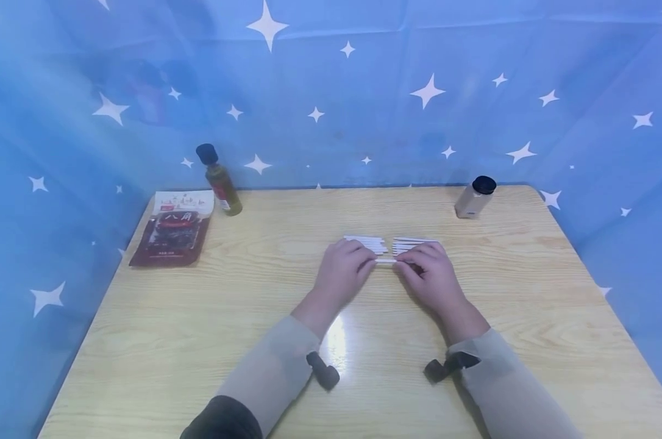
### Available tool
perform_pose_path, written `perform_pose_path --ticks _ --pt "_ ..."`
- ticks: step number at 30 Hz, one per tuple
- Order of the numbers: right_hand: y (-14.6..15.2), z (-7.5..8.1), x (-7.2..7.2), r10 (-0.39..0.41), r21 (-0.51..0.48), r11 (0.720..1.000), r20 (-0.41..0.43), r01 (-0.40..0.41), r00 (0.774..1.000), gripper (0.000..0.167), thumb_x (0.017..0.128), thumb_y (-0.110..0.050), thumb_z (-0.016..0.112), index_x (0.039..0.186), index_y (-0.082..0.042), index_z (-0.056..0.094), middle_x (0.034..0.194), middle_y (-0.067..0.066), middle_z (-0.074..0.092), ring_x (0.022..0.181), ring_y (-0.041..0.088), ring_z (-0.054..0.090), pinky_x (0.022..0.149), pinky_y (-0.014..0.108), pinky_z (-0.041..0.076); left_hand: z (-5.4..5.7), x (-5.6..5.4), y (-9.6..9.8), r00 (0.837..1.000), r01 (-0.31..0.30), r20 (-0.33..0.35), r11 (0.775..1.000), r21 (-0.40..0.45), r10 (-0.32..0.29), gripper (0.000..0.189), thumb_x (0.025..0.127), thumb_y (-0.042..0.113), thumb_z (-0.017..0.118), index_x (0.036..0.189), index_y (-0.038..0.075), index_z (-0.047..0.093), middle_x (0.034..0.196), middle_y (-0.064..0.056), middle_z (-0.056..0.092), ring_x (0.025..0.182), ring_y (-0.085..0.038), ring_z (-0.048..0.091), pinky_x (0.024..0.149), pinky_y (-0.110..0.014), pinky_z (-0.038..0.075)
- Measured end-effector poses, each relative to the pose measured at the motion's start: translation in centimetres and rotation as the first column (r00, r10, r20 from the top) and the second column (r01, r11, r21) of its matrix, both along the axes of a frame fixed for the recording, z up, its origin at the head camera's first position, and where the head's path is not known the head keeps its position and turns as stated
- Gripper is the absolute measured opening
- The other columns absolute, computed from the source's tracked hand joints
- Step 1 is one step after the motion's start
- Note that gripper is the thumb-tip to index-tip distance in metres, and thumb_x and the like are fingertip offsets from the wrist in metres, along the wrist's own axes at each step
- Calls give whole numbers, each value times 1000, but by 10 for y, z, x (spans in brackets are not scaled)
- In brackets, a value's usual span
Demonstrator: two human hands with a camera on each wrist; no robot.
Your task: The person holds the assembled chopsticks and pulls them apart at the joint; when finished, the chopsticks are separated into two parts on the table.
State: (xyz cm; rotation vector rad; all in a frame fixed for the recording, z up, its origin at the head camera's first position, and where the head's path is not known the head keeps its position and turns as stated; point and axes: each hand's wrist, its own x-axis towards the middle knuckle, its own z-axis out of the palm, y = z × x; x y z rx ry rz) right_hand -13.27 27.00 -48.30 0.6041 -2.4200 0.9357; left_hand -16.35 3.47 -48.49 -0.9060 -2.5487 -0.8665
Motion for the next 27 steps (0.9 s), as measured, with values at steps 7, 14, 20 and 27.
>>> perform_pose_path --ticks 7,14,20,27 --pt "-2 -1 -2 15 -1 1000 26 -15 1000 12 89 -3 85 100 -6 81 100 8 77 101 31 59 93 45 43 -2 -1 0 999 -8 -35 999 43 10 10 98 26 80 106 20 82 105 7 76 103 -14 63 103 -35 47" --pt "0 0 -3 24 -3 1000 46 -24 999 10 90 -4 84 99 -5 79 99 8 77 102 32 59 95 47 42 0 1 -1 999 -20 -29 998 59 22 9 98 27 80 106 22 82 106 9 77 104 -15 62 104 -39 46" --pt "4 1 -3 -56 -31 998 62 58 997 9 90 -4 85 97 -5 80 96 8 77 103 33 57 95 48 41 -3 0 -1 998 -53 -24 989 138 56 4 97 22 82 100 19 82 104 8 78 104 -16 62 99 -40 46" --pt "6 1 -1 -63 -32 997 40 64 997 9 90 -7 85 98 -5 81 96 8 76 103 35 57 95 50 40 -4 1 0 996 -83 -3 985 152 84 5 95 21 83 100 19 83 103 6 76 106 -17 61 103 -43 45"
